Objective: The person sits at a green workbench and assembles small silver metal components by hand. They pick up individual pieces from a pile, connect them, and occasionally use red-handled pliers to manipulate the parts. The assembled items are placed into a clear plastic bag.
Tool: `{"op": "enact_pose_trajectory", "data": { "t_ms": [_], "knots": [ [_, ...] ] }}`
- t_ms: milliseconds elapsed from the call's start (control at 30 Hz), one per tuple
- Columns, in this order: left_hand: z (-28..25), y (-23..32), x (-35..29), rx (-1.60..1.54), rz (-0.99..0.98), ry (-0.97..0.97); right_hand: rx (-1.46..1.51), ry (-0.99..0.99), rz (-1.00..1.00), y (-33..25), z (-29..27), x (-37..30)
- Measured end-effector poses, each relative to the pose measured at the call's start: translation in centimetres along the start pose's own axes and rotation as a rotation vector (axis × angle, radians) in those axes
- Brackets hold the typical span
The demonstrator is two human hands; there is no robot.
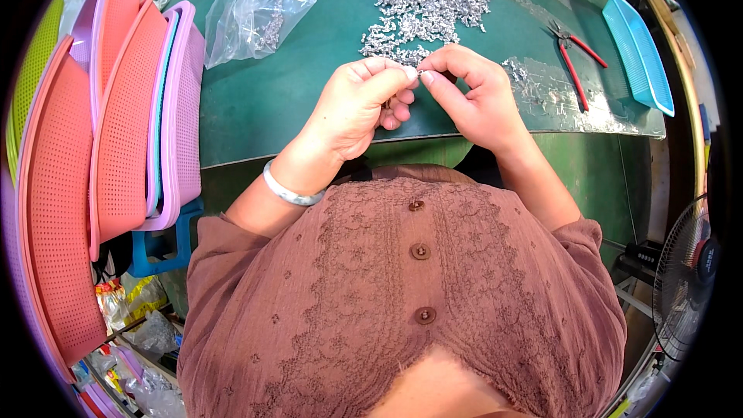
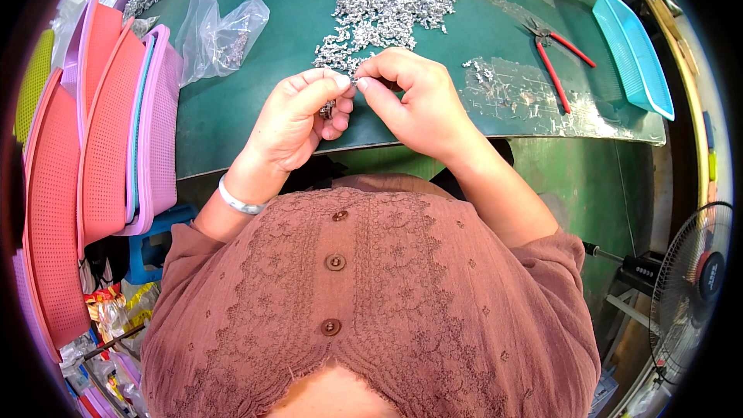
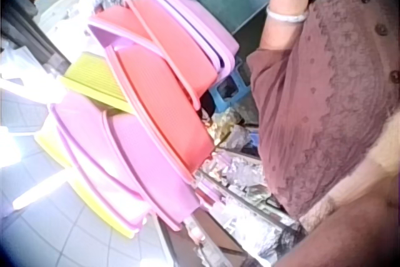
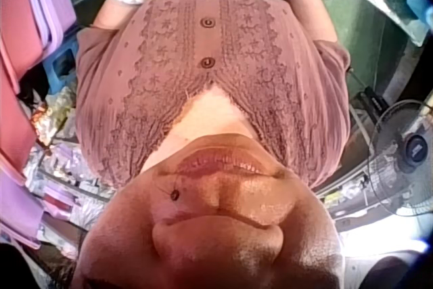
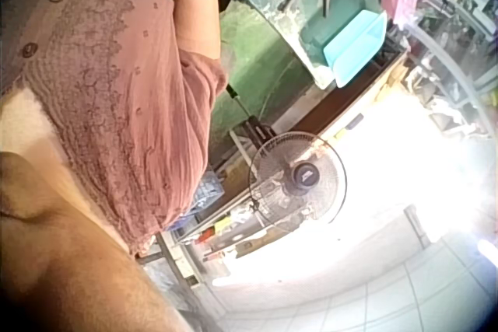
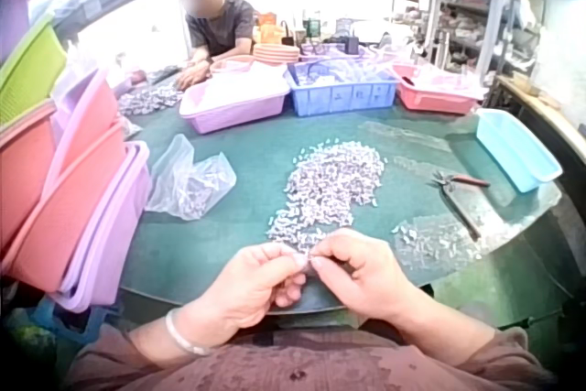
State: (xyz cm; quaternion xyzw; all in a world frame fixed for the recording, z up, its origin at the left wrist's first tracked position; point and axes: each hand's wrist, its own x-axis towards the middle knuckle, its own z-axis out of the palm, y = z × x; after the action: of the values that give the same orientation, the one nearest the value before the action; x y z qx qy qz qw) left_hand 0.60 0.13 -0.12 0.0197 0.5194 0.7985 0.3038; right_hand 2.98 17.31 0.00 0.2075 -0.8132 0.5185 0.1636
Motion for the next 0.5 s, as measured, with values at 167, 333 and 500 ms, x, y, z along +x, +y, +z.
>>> {"op": "enact_pose_trajectory", "data": {
  "t_ms": [167, 333, 500],
  "knots": [
    [0.00, 0.04, -0.04, -0.002, -0.008, 0.004, 0.051, -0.012, 0.028, 0.27, 0.07, -0.05],
    [-0.27, 0.12, 0.02, -0.007, -0.023, -0.013, 0.122, -0.031, 0.077, 0.39, -0.08, -0.04],
    [-0.26, 0.15, 0.00, -0.008, -0.021, -0.015, 0.126, -0.034, 0.115, 0.32, -0.19, -0.01]
  ]
}}
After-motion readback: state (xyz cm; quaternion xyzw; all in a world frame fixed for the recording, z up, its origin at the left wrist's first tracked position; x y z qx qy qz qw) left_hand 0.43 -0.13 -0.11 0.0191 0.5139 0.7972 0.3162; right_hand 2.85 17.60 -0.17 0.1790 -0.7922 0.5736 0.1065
